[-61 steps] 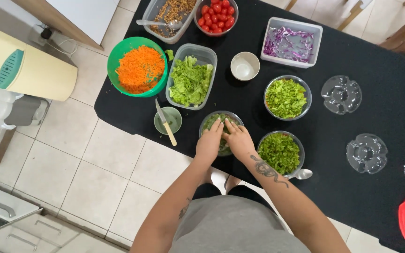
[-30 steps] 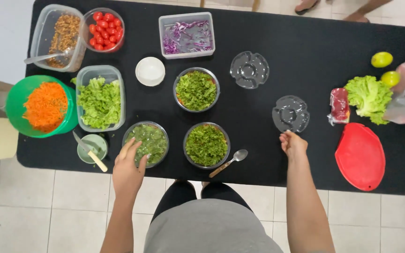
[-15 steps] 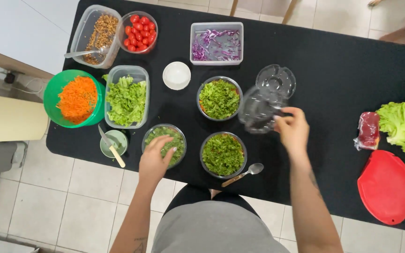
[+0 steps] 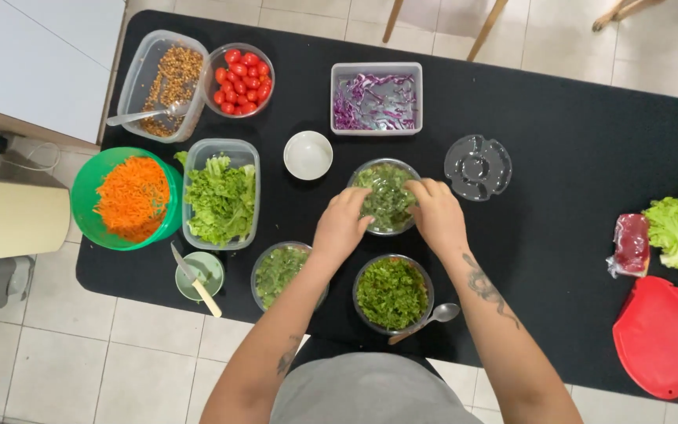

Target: The person assembles salads in three clear bowls by adding cherry tomatoes and sliced hard-boiled eggs to a base of chopped lettuce. They use a knife to slice the eggs at the sink and then transfer the pieces to the bowls on the table.

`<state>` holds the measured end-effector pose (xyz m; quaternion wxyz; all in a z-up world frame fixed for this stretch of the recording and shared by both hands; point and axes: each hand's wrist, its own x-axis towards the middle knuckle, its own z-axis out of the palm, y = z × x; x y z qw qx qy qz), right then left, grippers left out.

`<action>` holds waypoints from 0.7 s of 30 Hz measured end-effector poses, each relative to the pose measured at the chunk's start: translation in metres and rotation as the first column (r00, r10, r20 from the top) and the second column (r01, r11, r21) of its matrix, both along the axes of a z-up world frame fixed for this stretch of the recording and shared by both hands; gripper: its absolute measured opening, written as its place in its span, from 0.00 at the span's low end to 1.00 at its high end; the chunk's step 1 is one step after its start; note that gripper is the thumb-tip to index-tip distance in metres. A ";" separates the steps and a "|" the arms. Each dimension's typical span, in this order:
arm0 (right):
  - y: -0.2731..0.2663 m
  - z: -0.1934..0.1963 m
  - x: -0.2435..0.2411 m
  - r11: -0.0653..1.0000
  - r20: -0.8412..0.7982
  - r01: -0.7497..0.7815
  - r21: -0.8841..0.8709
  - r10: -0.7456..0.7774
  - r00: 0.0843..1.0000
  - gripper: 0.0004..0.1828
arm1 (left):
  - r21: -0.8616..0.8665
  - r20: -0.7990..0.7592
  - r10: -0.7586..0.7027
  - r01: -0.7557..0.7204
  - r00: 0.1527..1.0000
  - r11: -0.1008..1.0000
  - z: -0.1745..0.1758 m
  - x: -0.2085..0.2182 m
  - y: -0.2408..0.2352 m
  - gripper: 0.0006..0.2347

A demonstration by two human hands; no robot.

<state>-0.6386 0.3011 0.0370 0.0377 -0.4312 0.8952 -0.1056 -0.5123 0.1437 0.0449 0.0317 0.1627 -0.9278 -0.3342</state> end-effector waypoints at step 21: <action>-0.026 -0.031 -0.011 0.997 0.410 -0.058 0.047 0.034 0.911 0.23 | 0.006 0.464 -0.200 0.223 0.863 0.975 -0.030 -0.056 -0.001 0.35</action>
